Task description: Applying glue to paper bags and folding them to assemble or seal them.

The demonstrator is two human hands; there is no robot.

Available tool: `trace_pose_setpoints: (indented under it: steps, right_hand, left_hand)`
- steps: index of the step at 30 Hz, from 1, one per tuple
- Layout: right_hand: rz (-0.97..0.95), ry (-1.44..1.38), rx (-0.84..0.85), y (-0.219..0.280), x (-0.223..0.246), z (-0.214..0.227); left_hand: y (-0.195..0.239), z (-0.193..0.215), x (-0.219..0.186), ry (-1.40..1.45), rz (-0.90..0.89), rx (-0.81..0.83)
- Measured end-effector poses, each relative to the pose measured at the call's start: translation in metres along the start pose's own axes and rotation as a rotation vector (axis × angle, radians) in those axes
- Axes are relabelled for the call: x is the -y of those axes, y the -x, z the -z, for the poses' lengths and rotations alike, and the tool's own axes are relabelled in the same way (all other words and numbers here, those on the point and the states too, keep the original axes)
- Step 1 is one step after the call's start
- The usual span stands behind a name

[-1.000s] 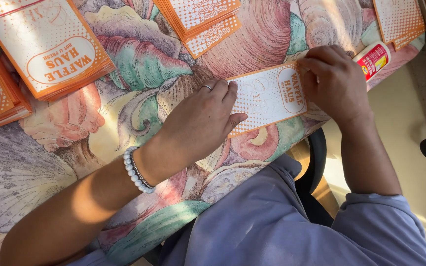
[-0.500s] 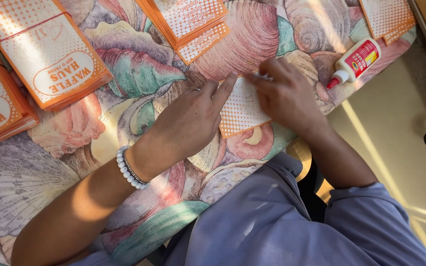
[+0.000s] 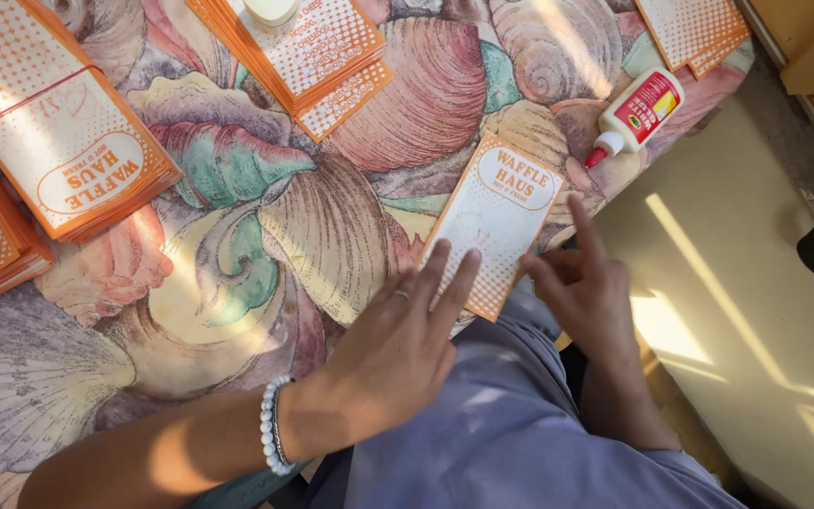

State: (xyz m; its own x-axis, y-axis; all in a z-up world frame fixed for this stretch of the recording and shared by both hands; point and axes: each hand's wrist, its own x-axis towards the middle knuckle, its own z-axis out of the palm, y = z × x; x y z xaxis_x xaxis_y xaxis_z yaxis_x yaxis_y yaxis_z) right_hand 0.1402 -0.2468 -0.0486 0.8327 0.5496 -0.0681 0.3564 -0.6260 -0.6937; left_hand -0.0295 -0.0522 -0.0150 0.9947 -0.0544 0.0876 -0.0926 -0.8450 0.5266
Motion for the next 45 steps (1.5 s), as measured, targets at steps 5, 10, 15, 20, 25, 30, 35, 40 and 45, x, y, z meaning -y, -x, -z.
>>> trace_pose_setpoints:
  steps: [5,10,15,20,25,30,35,40,45]
  right_hand:
    - [0.156,-0.133,-0.135,0.0,0.006,-0.008]
    - [0.271,-0.344,-0.155,-0.04,0.002,-0.004]
    - [0.617,0.191,-0.552,-0.187,-0.078,0.079]
    - [0.449,0.299,-0.36,-0.329,-0.176,0.127]
    - [0.516,0.432,-0.271,-0.292,-0.11,0.115]
    - [0.547,0.35,-0.086,-0.273,-0.089,0.096]
    - [0.455,0.383,-0.079,-0.284,-0.106,0.108]
    - [0.442,0.334,-0.1,-0.287,-0.119,0.116]
    - [0.516,0.469,-0.161,-0.292,-0.12,0.111]
  left_hand:
    - [0.002,-0.001,-0.008,0.072,-0.047,0.032]
    - [-0.006,0.01,-0.006,0.194,-0.063,0.035]
    - [-0.012,0.005,0.015,0.179,-0.103,-0.168]
    - [-0.02,0.004,0.035,0.153,-0.09,-0.234]
    - [-0.022,0.003,0.041,0.135,-0.056,-0.216]
    - [-0.023,0.01,0.039,0.154,-0.064,-0.176]
    - [-0.022,0.009,0.043,0.123,-0.071,-0.171]
    - [-0.021,0.007,0.046,0.138,-0.093,-0.185]
    - [-0.02,0.008,0.046,0.112,-0.111,-0.18]
